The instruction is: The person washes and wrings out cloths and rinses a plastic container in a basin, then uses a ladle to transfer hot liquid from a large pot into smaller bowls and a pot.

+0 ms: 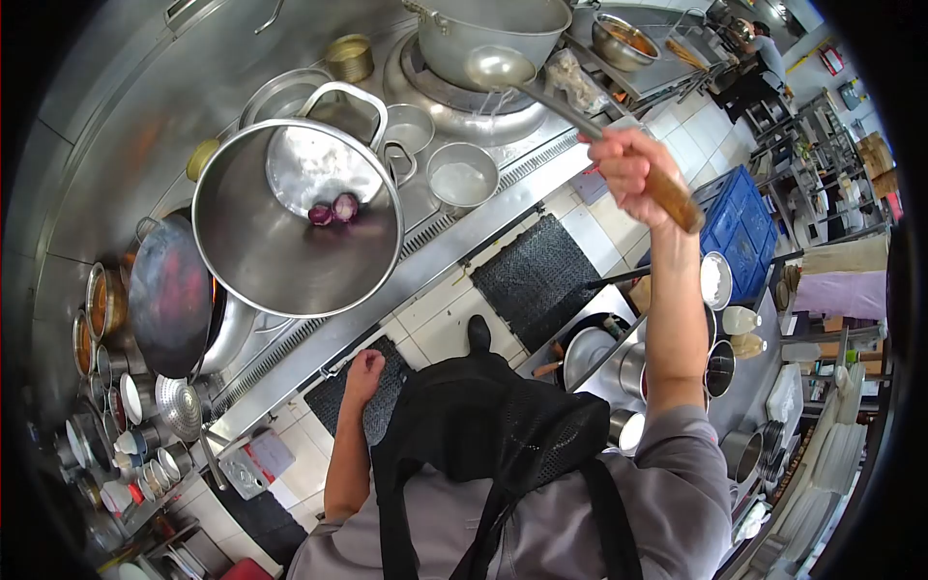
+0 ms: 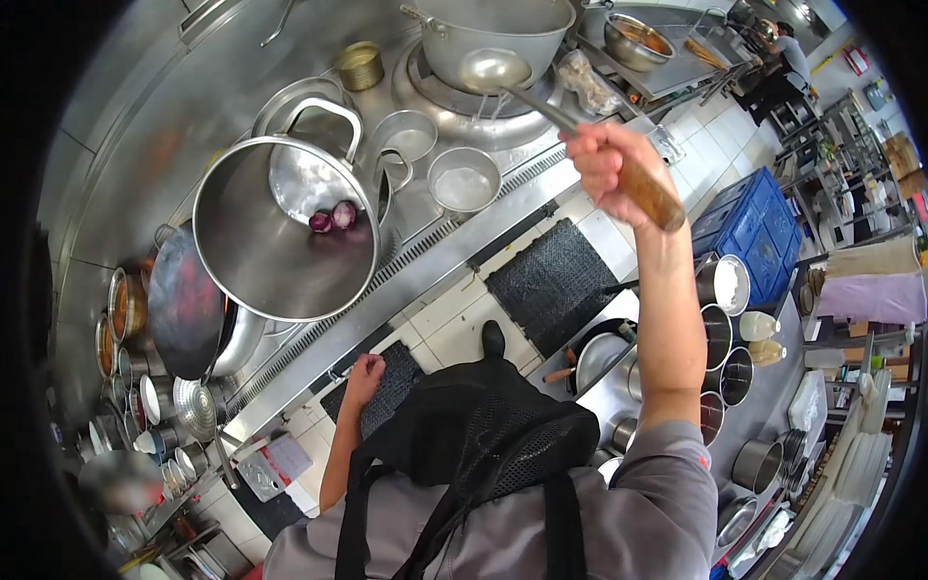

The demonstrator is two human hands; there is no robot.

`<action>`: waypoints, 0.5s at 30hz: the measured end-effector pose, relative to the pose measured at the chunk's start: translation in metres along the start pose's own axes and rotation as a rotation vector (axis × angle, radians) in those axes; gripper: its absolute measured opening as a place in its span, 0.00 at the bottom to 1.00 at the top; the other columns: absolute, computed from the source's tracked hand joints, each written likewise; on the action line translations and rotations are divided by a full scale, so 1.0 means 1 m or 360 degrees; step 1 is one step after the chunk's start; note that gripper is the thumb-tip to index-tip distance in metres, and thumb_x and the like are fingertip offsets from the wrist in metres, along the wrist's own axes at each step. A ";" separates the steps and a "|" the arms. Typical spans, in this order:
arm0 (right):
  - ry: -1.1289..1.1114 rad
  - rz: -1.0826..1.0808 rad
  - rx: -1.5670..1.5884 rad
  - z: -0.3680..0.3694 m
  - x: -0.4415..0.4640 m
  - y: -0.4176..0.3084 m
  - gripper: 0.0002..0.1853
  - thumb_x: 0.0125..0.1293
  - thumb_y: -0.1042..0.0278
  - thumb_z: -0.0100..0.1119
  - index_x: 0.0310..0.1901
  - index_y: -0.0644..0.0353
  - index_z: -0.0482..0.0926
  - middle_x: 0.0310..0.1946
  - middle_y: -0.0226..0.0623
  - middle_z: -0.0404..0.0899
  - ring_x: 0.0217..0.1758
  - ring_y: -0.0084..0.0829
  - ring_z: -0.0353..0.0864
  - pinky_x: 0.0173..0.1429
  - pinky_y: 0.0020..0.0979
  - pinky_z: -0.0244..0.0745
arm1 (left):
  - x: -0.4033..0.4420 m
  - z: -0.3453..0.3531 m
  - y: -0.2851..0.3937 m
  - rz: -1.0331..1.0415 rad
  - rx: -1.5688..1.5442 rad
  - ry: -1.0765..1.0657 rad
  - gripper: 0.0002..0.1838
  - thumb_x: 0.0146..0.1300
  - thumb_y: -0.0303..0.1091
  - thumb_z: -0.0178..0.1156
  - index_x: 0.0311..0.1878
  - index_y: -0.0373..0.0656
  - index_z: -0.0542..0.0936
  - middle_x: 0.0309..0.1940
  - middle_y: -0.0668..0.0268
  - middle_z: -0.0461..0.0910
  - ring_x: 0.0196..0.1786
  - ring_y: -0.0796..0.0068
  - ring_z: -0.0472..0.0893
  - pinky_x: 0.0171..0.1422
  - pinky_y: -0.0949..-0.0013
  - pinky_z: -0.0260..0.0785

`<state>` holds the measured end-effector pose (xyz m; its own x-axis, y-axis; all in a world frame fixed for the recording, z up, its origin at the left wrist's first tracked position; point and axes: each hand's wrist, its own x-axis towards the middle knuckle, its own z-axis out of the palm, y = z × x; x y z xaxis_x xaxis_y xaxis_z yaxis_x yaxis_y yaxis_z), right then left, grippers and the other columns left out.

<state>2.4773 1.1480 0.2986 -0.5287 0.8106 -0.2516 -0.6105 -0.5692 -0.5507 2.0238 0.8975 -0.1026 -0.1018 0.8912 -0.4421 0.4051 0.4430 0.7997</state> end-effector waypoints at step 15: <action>0.0671 0.0125 -0.1080 -0.090 -0.004 0.116 0.21 0.63 0.71 0.56 0.55 0.67 0.63 0.23 0.32 0.71 0.14 0.24 0.71 0.17 0.27 0.65 | -0.001 0.002 0.043 -0.0054 0.0064 0.0004 0.16 0.67 0.40 0.62 0.49 0.37 0.79 0.42 0.58 0.83 0.46 0.68 0.83 0.53 0.66 0.74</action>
<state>2.4608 1.0911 0.1641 -0.2053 0.8326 -0.5144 -0.0175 -0.5287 -0.8487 2.0432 0.9153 -0.0690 -0.1181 0.8759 -0.4678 0.4378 0.4688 0.7672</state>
